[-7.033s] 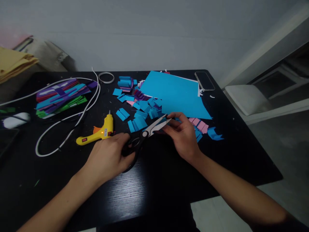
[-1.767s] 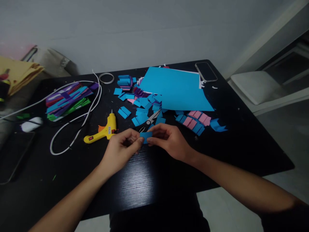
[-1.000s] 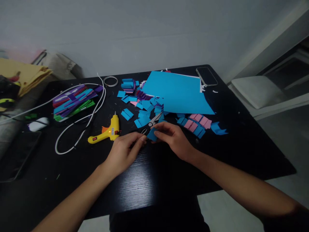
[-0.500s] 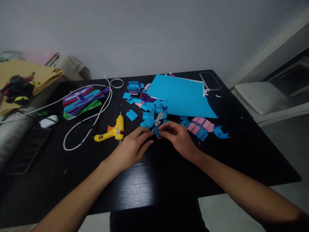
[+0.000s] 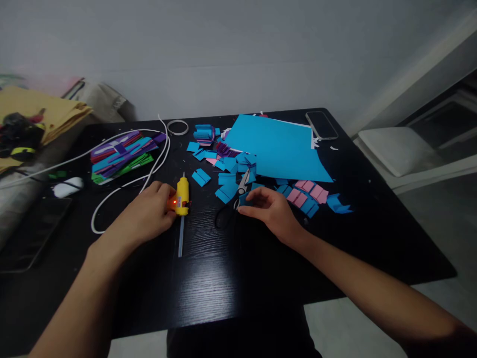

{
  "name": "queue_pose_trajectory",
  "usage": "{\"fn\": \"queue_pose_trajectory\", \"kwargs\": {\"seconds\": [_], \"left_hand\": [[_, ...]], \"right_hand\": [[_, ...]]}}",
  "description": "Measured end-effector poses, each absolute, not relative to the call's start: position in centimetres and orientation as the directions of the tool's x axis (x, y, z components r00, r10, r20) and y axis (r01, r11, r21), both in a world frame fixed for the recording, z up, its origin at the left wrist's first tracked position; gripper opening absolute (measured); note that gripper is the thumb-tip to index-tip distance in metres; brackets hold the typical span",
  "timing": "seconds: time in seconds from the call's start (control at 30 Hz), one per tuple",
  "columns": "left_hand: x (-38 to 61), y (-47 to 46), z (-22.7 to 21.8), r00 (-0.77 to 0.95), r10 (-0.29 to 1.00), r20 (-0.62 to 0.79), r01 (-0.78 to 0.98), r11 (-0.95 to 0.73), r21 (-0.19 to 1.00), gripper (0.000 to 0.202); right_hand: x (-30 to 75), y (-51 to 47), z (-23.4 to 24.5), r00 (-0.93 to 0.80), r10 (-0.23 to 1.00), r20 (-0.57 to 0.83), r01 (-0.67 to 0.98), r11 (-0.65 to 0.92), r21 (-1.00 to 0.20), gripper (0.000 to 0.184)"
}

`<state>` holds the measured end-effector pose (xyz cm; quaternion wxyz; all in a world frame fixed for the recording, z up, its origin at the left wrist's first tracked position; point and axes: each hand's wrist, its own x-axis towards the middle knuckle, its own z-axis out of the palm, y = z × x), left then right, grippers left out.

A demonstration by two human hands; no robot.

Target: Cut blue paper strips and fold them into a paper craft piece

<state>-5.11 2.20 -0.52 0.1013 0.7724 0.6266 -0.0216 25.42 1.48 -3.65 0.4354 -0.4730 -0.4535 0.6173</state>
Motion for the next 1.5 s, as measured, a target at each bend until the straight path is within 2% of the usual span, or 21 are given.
{"fn": "queue_pose_trajectory", "kwargs": {"seconds": [0.1,0.27,0.4,0.57,0.67,0.9,1.2,1.5], "left_hand": [[-4.8,2.2,0.0,0.256,0.963,-0.082,0.943,-0.230,0.240,0.035],[-3.6,1.7,1.6,0.387,0.913,0.129,0.809,-0.403,0.428,0.032],[-2.8,1.1,2.0,0.435,0.888,0.149,0.718,-0.442,0.537,0.023],[-2.2,0.6,1.3,0.439,0.888,0.135,0.643,-0.416,0.643,0.019],[-1.7,0.6,1.1,0.456,0.871,0.184,0.614,-0.458,0.643,0.018],[-0.9,0.8,1.0,0.519,0.821,0.236,0.635,-0.556,0.537,0.023],[-0.7,0.6,1.1,0.486,0.845,0.225,0.661,-0.523,0.538,0.026],[-0.7,0.4,1.4,0.523,0.827,0.205,0.650,-0.543,0.531,0.022]], "right_hand": [[25.5,1.4,-3.7,-0.174,0.965,-0.196,-0.103,-0.216,-0.971,0.035],[25.6,1.4,-3.9,-0.220,0.946,-0.238,-0.188,-0.280,-0.941,0.032],[25.6,1.5,-4.2,-0.274,0.924,-0.266,-0.304,-0.345,-0.888,0.030],[25.6,1.6,-4.1,-0.271,0.921,-0.281,-0.349,-0.366,-0.862,0.028],[25.7,1.6,-3.9,-0.271,0.919,-0.288,-0.349,-0.373,-0.860,0.029],[25.6,1.2,-3.5,-0.259,0.935,-0.244,-0.276,-0.314,-0.908,0.031],[25.7,1.1,-3.4,-0.247,0.947,-0.205,-0.230,-0.263,-0.937,0.030],[25.8,1.4,-3.5,-0.226,0.937,-0.267,-0.261,-0.322,-0.910,0.029]]}}
